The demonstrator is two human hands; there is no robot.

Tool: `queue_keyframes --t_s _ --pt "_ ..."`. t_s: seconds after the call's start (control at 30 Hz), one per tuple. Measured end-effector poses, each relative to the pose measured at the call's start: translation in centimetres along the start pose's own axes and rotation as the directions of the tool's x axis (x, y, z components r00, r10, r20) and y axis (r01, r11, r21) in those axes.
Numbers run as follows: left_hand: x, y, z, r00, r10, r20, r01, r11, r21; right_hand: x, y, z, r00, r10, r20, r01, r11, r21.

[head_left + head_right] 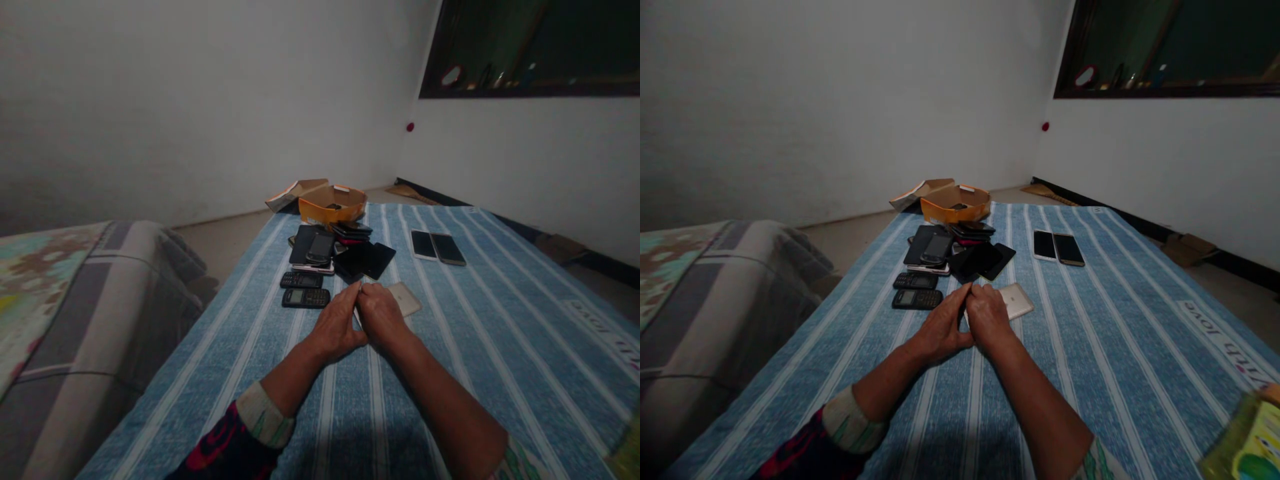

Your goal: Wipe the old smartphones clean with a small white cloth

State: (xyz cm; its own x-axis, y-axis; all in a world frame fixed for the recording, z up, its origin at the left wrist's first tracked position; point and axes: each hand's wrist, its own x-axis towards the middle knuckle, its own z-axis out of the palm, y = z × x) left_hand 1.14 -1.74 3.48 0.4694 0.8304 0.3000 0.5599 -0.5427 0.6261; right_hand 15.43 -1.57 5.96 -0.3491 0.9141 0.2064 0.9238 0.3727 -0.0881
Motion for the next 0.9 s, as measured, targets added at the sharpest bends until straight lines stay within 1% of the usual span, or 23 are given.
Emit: queue_keyframes --t_s 0.1,0.17,0.27,0.33,0.4,0.53,0.63,0.7,0.83,0.9 --pt "0.0 -0.1 0.0 1.0 -0.007 0.006 0.007 1.0 -0.002 -0.1 0.3 0.0 0.999 0.044 -0.021 -0.045 0.999 -0.021" --pt "0.0 -0.1 0.0 1.0 -0.009 0.003 0.009 1.0 -0.011 -0.2 0.3 0.1 0.999 0.015 -0.031 -0.015 1.0 -0.005" --pt "-0.1 0.0 0.0 1.0 -0.005 -0.003 0.005 1.0 -0.018 -0.4 -0.1 0.2 0.997 -0.063 -0.039 0.065 0.997 0.036" --pt "-0.2 0.0 -0.1 1.0 -0.006 -0.002 0.006 1.0 -0.015 -0.4 -0.2 0.2 0.996 -0.079 -0.036 0.081 0.996 0.044" --pt "-0.2 0.1 -0.1 1.0 -0.011 -0.002 0.011 1.0 -0.015 -0.4 0.1 -0.1 0.999 -0.041 -0.023 0.042 0.999 0.019" --pt "-0.1 0.3 -0.2 1.0 -0.022 0.005 0.022 0.999 -0.029 -0.5 1.4 -0.8 0.996 0.092 -0.01 -0.093 0.993 -0.08" --pt "-0.1 0.2 -0.1 0.999 -0.031 0.019 0.032 0.999 -0.028 -0.7 1.9 -0.9 0.991 0.133 -0.01 -0.133 0.984 -0.121" --pt "-0.1 0.2 0.0 0.999 -0.032 0.019 0.033 0.999 -0.018 -0.8 1.6 -0.7 0.994 0.111 -0.005 -0.111 0.988 -0.108" --pt "-0.2 0.0 0.1 1.0 -0.003 0.012 0.003 1.0 0.008 -0.9 0.4 0.0 1.0 -0.02 -0.02 0.02 1.0 -0.001" --pt "-0.2 0.0 0.1 1.0 0.009 0.007 -0.009 1.0 0.018 -0.9 0.1 0.2 0.998 -0.059 -0.038 0.06 0.998 0.034"
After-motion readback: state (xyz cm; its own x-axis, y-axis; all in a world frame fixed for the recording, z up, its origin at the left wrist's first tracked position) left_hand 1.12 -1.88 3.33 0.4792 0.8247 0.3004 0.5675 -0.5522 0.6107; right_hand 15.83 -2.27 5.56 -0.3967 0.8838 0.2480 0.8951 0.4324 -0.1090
